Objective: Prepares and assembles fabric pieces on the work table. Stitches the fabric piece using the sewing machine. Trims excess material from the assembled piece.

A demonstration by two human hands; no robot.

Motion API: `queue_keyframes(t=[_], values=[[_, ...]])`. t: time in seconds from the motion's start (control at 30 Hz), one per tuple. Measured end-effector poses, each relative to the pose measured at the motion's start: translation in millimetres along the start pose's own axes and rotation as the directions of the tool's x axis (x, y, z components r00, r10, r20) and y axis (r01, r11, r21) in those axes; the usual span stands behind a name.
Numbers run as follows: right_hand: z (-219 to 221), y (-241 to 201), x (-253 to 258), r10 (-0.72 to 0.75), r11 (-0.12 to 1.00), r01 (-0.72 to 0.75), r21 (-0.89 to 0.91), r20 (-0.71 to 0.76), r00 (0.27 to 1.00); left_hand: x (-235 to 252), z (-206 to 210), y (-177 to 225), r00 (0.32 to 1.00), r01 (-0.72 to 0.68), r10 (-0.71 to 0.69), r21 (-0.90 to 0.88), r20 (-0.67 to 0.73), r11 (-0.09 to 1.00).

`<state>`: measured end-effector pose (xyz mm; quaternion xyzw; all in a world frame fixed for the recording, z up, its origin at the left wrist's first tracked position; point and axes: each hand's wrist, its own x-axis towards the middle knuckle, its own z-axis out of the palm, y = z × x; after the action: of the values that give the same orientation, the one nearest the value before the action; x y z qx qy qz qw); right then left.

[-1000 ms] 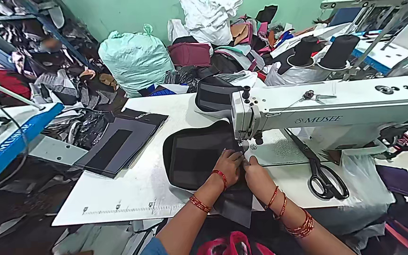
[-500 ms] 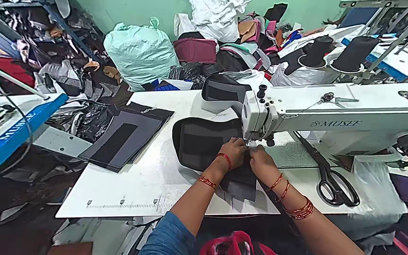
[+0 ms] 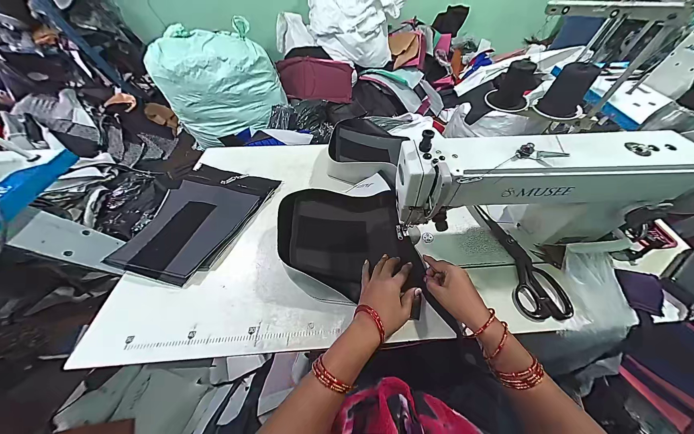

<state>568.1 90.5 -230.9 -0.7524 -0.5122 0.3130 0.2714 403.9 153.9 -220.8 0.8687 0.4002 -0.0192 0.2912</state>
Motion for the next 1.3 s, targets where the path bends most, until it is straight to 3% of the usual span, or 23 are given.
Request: queue_keyframes(t=[0.13, 0.23, 0.5, 0.87, 1.1, 1.3], values=[[0.9, -3.6, -1.8, 0.027, 0.999, -0.027, -0.031, -0.01, 1.0, 8.9, -8.2, 19.8, 0.992, 0.109, -0.115, 0.09, 0.055, 0.99], [1.2, 1.4, 2.7, 0.032, 0.998, -0.034, 0.05, 0.03, 0.999, 18.2, -11.7, 29.0, 0.984, 0.141, -0.155, 0.145, 0.088, 0.979], [-7.0, 2.6, 9.1, -0.038, 0.985, 0.003, 0.173, 0.198, 0.979, 19.4, -3.8, 10.4, 0.997, 0.069, -0.069, 0.02, -0.032, 0.997], [-8.1, 7.7, 8.4, -0.054, 0.972, 0.0, 0.234, 0.224, 0.973, 11.9, 1.7, 1.8, 0.999, -0.05, 0.051, 0.105, -0.002, 0.993], [-7.0, 1.9, 5.2, -0.078, 0.997, 0.082, -0.007, 0.222, 0.972, 12.2, -5.9, 2.6, 0.994, -0.081, 0.069, 0.142, 0.088, 0.987], [-7.9, -23.1, 1.1, -0.018, 0.958, 0.105, -0.267, 0.309, 0.951, 13.8, -21.9, -8.3, 0.965, -0.254, 0.246, 0.099, 0.089, 0.962]])
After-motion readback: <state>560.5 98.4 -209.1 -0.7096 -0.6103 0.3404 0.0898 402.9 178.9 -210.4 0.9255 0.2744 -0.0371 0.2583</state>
